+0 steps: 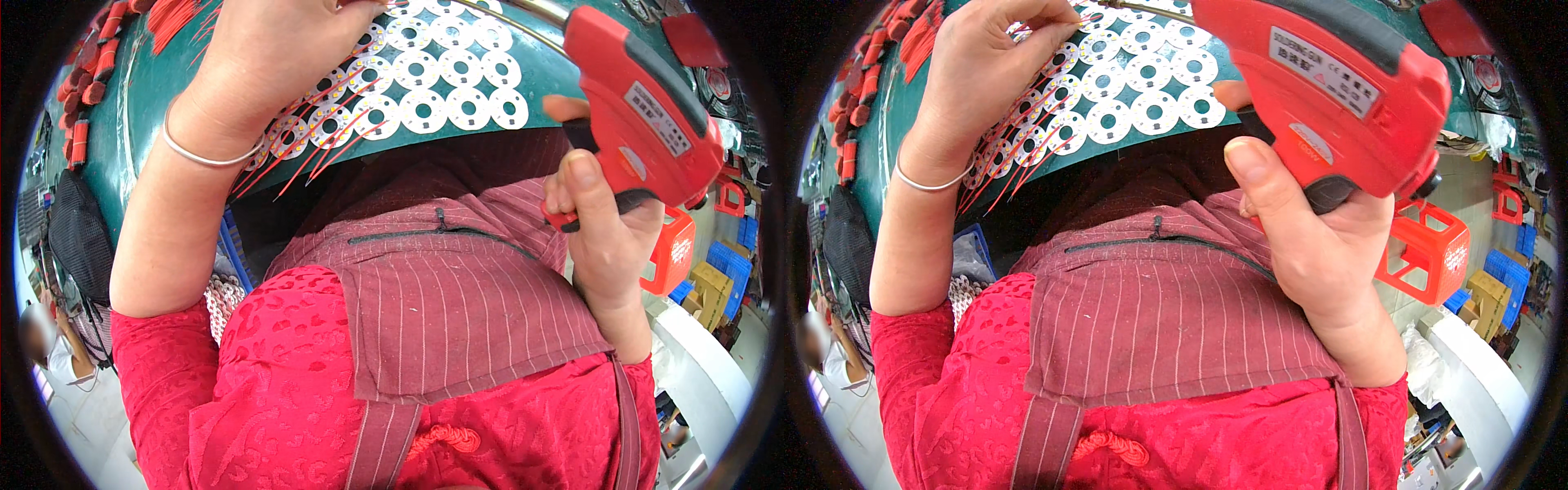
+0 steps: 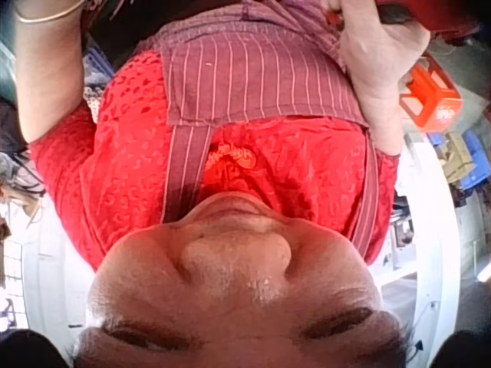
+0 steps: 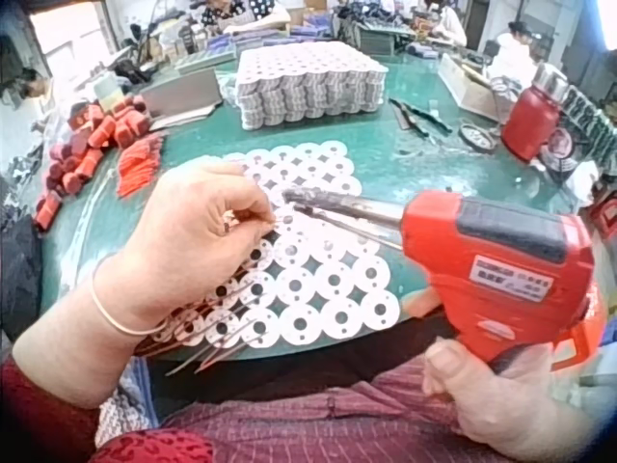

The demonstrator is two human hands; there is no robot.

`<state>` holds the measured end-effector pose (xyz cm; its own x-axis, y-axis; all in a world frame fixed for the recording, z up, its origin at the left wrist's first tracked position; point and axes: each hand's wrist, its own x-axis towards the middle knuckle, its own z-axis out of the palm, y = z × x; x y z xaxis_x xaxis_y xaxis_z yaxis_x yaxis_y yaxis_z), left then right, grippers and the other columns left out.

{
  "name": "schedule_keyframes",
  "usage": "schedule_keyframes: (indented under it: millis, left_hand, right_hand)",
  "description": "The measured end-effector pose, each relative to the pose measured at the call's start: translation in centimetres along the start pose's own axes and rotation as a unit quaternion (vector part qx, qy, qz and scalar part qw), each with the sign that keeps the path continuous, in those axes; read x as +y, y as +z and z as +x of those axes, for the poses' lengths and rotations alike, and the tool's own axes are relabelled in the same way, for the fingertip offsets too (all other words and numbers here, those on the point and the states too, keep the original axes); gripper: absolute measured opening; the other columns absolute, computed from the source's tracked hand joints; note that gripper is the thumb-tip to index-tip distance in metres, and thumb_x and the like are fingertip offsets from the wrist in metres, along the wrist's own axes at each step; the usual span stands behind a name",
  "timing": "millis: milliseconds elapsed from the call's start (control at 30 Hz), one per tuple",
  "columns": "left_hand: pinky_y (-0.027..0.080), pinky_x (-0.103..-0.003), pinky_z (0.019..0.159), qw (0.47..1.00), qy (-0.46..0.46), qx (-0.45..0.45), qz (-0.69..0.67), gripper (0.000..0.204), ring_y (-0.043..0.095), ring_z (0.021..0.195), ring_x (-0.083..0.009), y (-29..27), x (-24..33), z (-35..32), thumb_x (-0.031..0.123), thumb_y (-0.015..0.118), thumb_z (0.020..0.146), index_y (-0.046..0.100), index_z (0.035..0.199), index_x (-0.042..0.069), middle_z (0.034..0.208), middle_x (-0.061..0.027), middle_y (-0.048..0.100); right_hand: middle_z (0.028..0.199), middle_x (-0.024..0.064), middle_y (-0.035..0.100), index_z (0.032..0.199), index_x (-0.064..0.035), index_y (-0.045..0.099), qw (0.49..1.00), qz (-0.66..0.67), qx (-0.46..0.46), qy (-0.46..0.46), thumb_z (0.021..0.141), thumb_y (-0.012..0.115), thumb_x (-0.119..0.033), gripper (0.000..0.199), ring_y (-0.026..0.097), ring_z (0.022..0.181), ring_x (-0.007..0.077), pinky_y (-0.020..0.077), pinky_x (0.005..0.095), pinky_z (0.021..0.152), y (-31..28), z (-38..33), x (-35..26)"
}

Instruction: Applying adhesive to secure wires on an array of circular components.

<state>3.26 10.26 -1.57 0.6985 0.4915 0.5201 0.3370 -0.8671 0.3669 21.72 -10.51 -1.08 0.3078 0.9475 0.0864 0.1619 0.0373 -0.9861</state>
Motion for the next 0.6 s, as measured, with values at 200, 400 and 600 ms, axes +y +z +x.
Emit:
schedule_keyframes:
  millis: [200, 400, 600]
  left_hand:
    - [0.047, -0.037, 0.069, 0.995, 0.049, 0.009, 0.088, 0.007, 0.060, 0.077, -0.0307, -0.6, 0.8, 0.1, 0.000, 0.070, 0.068, 0.068, 0.074, 0.003, 0.074, -0.0110, 0.062]
    - [0.046, -0.037, 0.069, 0.991, 0.085, 0.007, 0.099, 0.008, 0.059, 0.076, -0.0292, -1.1, 1.2, 0.3, -0.001, 0.069, 0.068, 0.067, 0.071, 0.006, 0.073, -0.0094, 0.062]
    - [0.046, -0.037, 0.070, 0.992, 0.102, 0.025, 0.070, 0.007, 0.059, 0.074, -0.0287, -0.6, 1.1, 0.1, -0.001, 0.069, 0.068, 0.068, 0.070, 0.006, 0.071, -0.0087, 0.061]
  right_hand:
    - [0.127, 0.0228, 0.057, 0.129, 0.0055, 0.044, 1.000, 0.012, 0.016, -0.021, 0.095, 0.054, -0.006, 0.037, 0.048, 0.061, 0.0054, 0.0463, 0.0232, 0.057, -0.4, -0.3, 0.3]
    - [0.127, 0.0229, 0.057, 0.127, 0.0060, 0.046, 1.000, 0.005, 0.000, -0.028, 0.095, 0.054, -0.005, 0.035, 0.049, 0.061, 0.0054, 0.0473, 0.0234, 0.057, -0.5, -0.5, 0.4]
    - [0.115, 0.0188, 0.060, 0.112, 0.0042, 0.054, 0.999, 0.017, 0.024, -0.012, 0.094, 0.056, -0.004, 0.019, 0.051, 0.061, 0.0074, 0.0481, 0.0248, 0.056, -0.6, -1.0, 0.8]
